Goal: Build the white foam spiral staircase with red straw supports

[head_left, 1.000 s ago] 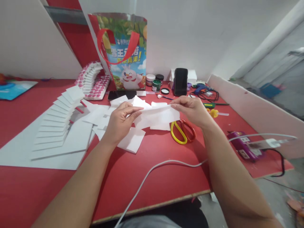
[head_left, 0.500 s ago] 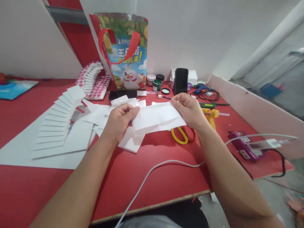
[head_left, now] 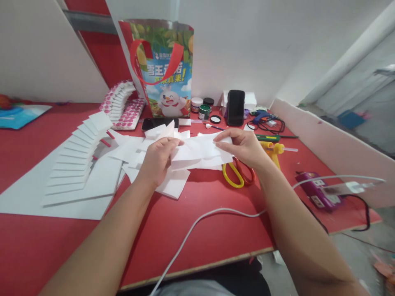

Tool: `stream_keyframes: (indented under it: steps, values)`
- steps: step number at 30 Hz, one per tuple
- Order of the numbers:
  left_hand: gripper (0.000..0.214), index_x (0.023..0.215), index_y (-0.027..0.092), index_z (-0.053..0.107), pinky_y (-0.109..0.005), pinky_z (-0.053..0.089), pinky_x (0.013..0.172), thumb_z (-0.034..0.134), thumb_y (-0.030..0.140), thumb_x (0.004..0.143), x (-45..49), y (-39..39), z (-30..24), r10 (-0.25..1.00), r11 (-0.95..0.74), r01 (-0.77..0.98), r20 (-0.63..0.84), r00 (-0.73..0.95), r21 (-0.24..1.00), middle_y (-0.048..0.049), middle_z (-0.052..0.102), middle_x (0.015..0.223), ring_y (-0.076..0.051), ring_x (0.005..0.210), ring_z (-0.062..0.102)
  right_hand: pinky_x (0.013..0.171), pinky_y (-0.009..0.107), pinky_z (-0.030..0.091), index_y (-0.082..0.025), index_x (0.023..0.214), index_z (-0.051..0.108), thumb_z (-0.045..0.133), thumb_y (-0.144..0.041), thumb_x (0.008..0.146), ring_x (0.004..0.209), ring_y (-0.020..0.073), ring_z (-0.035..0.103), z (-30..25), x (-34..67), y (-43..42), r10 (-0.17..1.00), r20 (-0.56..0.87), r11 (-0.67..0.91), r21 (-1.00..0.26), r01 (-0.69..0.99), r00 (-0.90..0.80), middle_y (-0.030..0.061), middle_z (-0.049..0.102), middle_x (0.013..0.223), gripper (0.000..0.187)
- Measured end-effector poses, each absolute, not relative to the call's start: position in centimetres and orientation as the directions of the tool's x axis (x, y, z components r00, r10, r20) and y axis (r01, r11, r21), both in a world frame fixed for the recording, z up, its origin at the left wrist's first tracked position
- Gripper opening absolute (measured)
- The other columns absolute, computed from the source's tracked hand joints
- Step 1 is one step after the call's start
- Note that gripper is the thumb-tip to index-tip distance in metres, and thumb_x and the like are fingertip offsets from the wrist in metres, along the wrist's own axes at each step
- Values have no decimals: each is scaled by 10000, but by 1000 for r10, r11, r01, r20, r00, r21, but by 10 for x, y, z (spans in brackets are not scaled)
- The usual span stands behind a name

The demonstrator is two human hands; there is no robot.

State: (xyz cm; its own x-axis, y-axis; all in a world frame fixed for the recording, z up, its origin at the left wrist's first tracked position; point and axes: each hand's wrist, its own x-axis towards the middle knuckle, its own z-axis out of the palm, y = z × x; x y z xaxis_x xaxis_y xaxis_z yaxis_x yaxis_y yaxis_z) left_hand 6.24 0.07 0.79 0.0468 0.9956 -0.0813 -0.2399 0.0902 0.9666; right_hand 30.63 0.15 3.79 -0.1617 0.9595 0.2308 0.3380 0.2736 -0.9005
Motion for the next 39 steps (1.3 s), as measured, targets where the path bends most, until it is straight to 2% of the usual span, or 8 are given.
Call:
stream_keyframes:
  steps: [4,10,14,17,21,29,32,39]
  values:
    - [554,989,219,525,-329,553,776,893,236,575,70,-2,3,997,70,-253,-57,60,965,17,649,956,-176,833,673,698,320,525,-212,925,766,843,-386,733,866,211,669,36,304,3,943,262,314,-905,286,-205,50,751,974,270]
    - [789,1300,236,470,-402,551,900,842,180,607,71,0,0,998,23,-255,-7,62,967,-12,678,1015,-217,961,693,868,381,555,-234,1193,716,881,-346,690,1076,256,666,38,305,6,931,312,356,-888,292,-189,74,683,1322,541]
    - [621,1262,198,541,-378,551,888,811,254,706,69,0,0,989,31,-280,11,147,960,-46,705,1049,-206,927,703,782,357,572,-215,1176,706,933,-338,600,857,203,697,39,305,6,982,154,172,-966,193,-105,44,754,1065,631]
    - [527,1230,196,593,-334,555,799,789,309,754,70,-2,-1,982,51,-269,1,187,962,-43,726,993,-184,824,703,715,339,573,-185,969,747,963,-339,527,751,193,694,39,305,5,997,22,29,-995,99,-71,23,758,867,515]
    - [429,1167,202,637,-302,542,694,766,320,775,71,-3,-1,979,101,-273,-47,198,957,-13,722,823,-183,735,695,682,336,573,-153,749,749,963,-328,505,728,211,701,39,303,3,992,-98,-91,-992,83,-82,61,768,814,369]
    - [197,942,170,649,-268,521,702,730,314,835,75,-6,3,969,164,-388,-75,235,907,6,705,786,-149,707,667,638,294,563,-153,793,749,933,-258,531,686,181,689,38,291,1,990,-104,-100,-994,45,-91,35,763,788,338]
    - [261,836,177,613,-241,505,658,747,401,855,75,-6,0,971,152,-401,-61,229,903,27,655,699,-126,643,633,658,305,566,-156,775,728,937,-265,522,704,192,697,37,288,1,992,-100,-97,-994,42,-83,34,758,777,346]
    - [471,1133,178,628,-356,557,884,863,330,754,75,-8,-1,943,139,-331,-22,333,933,-58,774,1046,-218,920,731,652,301,564,-168,749,691,957,-272,485,670,181,686,33,282,0,994,-79,-78,-997,17,-70,-7,711,684,389]
